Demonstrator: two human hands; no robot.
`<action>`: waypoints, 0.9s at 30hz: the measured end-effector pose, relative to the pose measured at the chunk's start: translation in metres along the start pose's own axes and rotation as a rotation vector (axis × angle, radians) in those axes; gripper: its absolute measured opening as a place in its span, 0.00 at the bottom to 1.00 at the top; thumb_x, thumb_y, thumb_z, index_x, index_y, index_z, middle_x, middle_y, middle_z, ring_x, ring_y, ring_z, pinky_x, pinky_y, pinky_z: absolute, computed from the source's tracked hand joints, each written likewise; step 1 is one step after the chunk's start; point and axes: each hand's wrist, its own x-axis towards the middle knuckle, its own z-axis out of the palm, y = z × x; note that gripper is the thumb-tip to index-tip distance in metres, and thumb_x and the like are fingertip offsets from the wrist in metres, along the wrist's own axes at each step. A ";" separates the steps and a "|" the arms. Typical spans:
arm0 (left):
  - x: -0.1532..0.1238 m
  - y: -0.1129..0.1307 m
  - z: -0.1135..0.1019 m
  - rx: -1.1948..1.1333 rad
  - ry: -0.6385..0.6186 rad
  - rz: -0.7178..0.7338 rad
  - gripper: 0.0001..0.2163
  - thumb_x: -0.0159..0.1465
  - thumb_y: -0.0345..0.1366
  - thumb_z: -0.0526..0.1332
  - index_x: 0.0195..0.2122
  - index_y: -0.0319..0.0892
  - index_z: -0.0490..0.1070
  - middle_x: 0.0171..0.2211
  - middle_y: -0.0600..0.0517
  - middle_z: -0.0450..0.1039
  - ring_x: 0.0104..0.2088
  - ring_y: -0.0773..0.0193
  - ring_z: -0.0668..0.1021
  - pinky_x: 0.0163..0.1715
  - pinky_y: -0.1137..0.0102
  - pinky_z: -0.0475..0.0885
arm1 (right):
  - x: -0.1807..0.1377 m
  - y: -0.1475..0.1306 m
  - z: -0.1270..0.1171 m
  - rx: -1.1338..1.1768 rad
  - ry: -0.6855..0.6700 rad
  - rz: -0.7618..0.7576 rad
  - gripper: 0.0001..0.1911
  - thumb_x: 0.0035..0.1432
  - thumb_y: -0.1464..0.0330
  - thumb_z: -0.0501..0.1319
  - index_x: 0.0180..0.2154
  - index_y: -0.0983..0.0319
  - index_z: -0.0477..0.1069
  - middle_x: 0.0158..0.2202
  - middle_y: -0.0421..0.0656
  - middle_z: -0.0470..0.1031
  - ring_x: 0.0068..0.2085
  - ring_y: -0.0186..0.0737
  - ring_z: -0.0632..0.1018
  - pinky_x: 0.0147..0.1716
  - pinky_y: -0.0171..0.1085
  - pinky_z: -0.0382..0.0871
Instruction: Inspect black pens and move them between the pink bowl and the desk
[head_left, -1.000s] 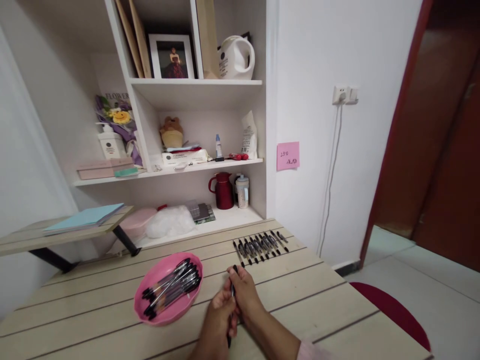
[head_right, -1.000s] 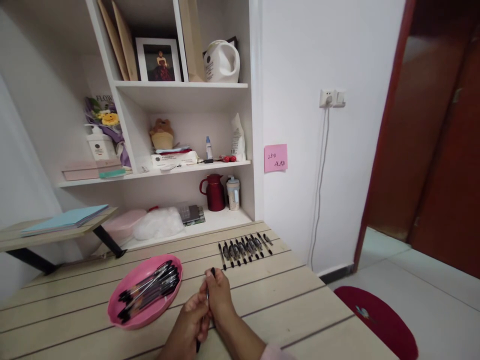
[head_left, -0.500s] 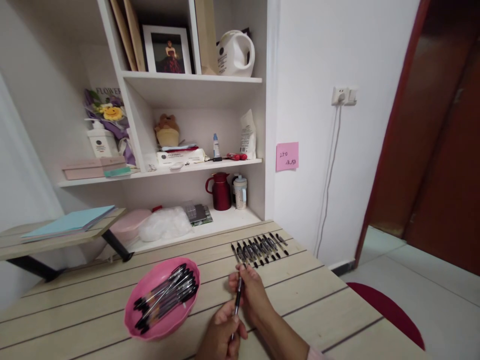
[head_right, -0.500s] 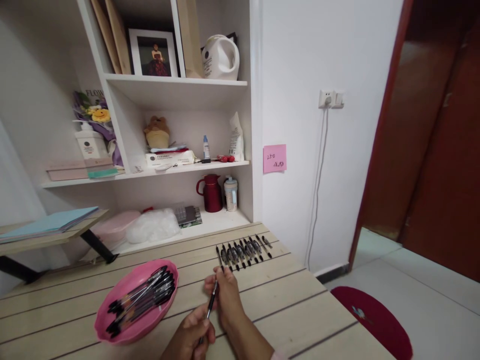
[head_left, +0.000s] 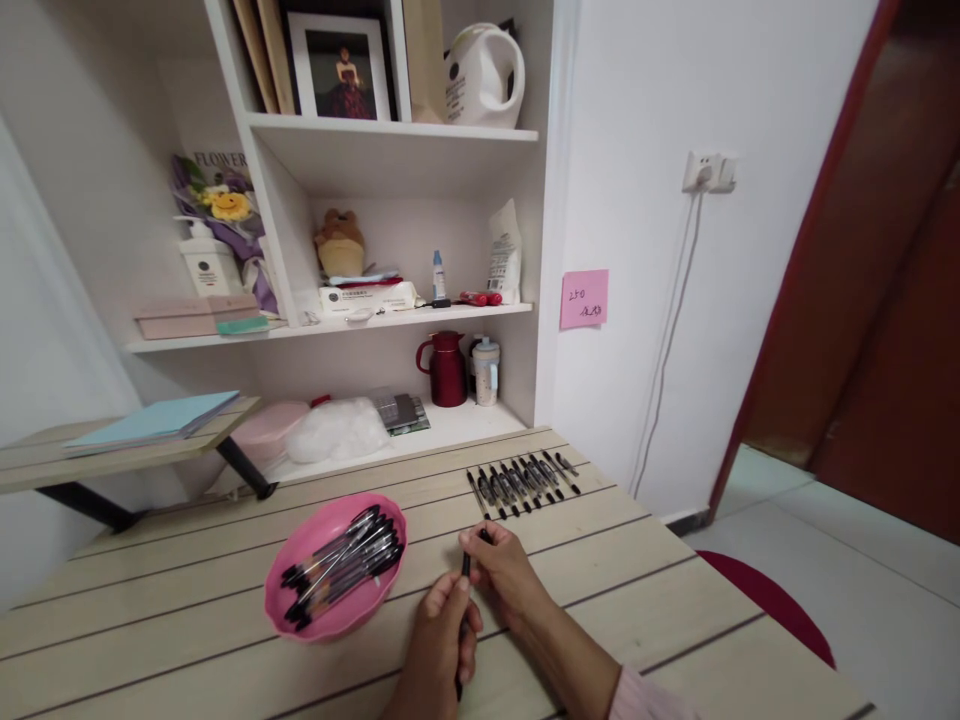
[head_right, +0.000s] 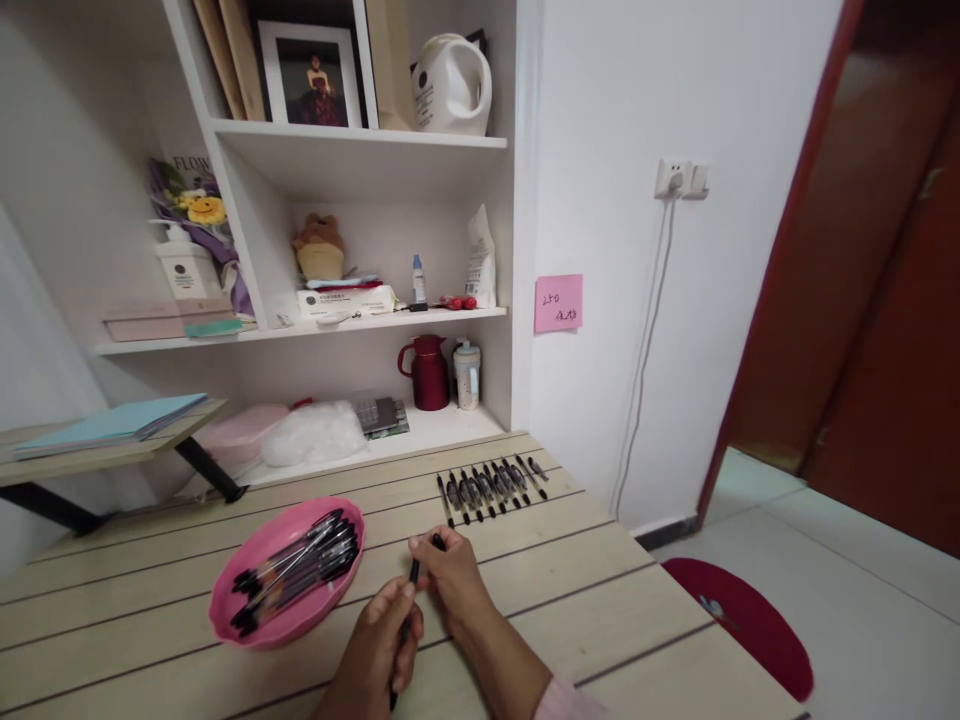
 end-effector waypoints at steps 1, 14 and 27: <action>0.000 0.000 0.000 0.006 0.010 0.003 0.23 0.46 0.56 0.60 0.31 0.41 0.62 0.16 0.60 0.64 0.07 0.80 0.55 0.06 0.80 0.46 | 0.000 0.000 0.000 -0.008 0.008 -0.004 0.21 0.34 0.57 0.70 0.23 0.64 0.63 0.14 0.32 0.62 0.14 0.24 0.62 0.14 0.27 0.52; -0.006 0.005 -0.001 -0.049 -0.044 -0.035 0.19 0.50 0.54 0.60 0.31 0.42 0.62 0.16 0.60 0.64 0.08 0.80 0.53 0.08 0.80 0.45 | 0.000 -0.002 -0.004 0.041 -0.039 0.086 0.20 0.36 0.57 0.69 0.23 0.65 0.65 0.12 0.32 0.60 0.13 0.24 0.60 0.13 0.27 0.48; -0.008 0.008 -0.003 -0.068 -0.083 -0.087 0.18 0.53 0.54 0.57 0.31 0.42 0.61 0.16 0.60 0.62 0.09 0.80 0.51 0.09 0.80 0.45 | -0.001 -0.005 -0.006 0.103 -0.132 0.123 0.18 0.39 0.60 0.68 0.28 0.66 0.70 0.15 0.35 0.65 0.14 0.23 0.59 0.14 0.27 0.51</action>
